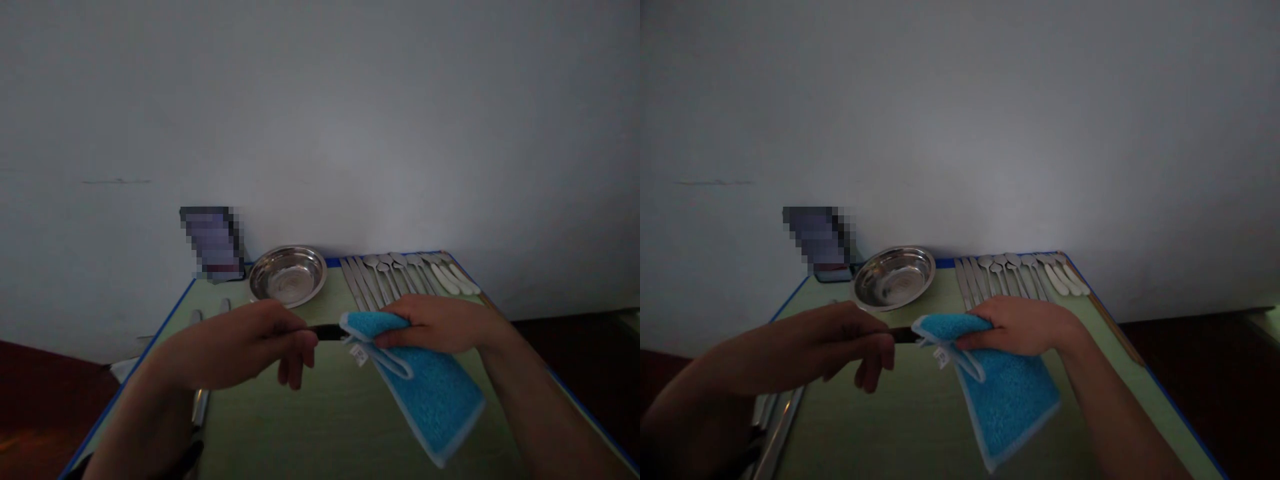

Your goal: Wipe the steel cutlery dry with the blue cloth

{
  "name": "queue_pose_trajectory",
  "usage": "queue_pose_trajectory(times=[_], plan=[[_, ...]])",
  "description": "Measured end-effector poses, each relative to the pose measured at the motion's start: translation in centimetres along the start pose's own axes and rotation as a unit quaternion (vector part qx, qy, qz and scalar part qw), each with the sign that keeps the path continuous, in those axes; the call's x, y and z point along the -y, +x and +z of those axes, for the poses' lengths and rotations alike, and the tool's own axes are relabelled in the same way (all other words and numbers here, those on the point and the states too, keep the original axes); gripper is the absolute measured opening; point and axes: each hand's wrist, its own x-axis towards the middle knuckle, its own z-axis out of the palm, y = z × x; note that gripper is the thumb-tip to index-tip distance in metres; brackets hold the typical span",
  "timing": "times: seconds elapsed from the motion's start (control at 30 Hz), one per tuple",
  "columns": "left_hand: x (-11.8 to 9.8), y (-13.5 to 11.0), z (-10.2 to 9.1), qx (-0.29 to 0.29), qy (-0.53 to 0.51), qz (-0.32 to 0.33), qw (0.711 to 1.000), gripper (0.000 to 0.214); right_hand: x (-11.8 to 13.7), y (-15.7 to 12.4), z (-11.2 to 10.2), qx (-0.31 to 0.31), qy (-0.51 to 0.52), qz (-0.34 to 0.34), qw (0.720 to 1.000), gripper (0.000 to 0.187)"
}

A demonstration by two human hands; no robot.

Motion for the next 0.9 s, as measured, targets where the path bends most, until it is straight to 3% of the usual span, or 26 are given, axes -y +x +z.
queue_pose_trajectory(times=[0.23,0.53,0.73,0.9], plan=[[2.3,-2.1,-1.8,-0.053,-0.006,0.008,0.999,0.025,-2.0,-1.9,-1.3,0.026,0.063,0.089,0.994,0.044],[3.3,-2.0,-2.5,-0.043,0.013,-0.011,0.999,0.03,-2.5,-3.3,-1.9,0.0,0.068,0.129,0.989,0.044],[3.5,-1.2,-1.9,-0.046,0.065,-0.003,0.997,0.03,-1.9,-3.3,-1.8,-0.033,0.001,0.12,0.992,0.038],[2.2,-0.5,-0.6,-0.038,0.078,0.011,0.996,0.031,-0.6,-3.0,-1.4,-0.025,-0.029,0.1,0.994,0.04]])
